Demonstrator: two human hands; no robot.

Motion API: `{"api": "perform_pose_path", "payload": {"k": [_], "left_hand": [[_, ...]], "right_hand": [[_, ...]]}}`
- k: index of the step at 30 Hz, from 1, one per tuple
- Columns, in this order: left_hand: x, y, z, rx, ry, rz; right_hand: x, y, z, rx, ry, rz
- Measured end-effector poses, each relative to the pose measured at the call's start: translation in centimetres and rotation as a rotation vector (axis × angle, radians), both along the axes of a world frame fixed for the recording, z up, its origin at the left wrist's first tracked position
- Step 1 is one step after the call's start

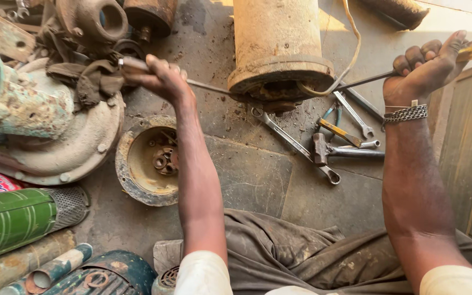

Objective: The person sits on the floor and uses a hammer and chisel to remove a component from a cylindrical motor. They then use a screwdriver to pry out a part and remove a circular metal piece from the motor.

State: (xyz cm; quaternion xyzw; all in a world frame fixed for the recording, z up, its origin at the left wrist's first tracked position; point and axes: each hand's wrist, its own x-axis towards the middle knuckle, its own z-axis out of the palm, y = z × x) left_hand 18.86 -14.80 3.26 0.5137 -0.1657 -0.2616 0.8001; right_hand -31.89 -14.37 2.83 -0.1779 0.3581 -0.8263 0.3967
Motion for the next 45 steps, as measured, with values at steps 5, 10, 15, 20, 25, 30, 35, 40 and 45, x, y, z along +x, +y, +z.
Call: {"api": "perform_pose_path", "payload": {"k": [5, 10, 15, 20, 25, 30, 35, 40, 45], "left_hand": [[-0.7, 0.0, 1.0, -0.025, -0.231, 0.083], [-1.4, -4.7, 1.1, -0.089, -0.585, 0.183], [-1.7, -2.8, 2.3, -0.14, -0.576, 0.214], [-2.2, 3.4, 3.5, 0.027, -0.206, 0.221], [-1.3, 3.9, 2.2, 0.038, -0.294, 0.239], [-2.1, 0.9, 3.1, 0.005, -0.421, 0.269], [-2.9, 9.6, 3.8, -0.055, -0.054, 0.205], [-2.5, 8.0, 4.7, 0.034, -0.055, 0.185], [-2.7, 7.7, 4.7, 0.026, -0.1, 0.178]], "right_hand": [[0.3, 0.1, -0.1, -0.015, 0.063, -0.022], [0.4, 1.9, 0.6, -0.048, -0.057, 0.135], [1.5, 1.1, 0.9, -0.007, -0.018, -0.025], [2.3, 1.0, 0.7, -0.043, -0.021, 0.01], [3.1, 5.2, 1.0, -0.107, -0.014, 0.007], [4.2, 5.4, 2.2, -0.052, -0.022, -0.031], [4.6, 4.3, 2.4, -0.064, 0.009, -0.049], [4.1, 7.2, 1.0, -0.099, -0.092, -0.021], [3.4, 5.0, -0.3, -0.053, -0.069, -0.086]]}}
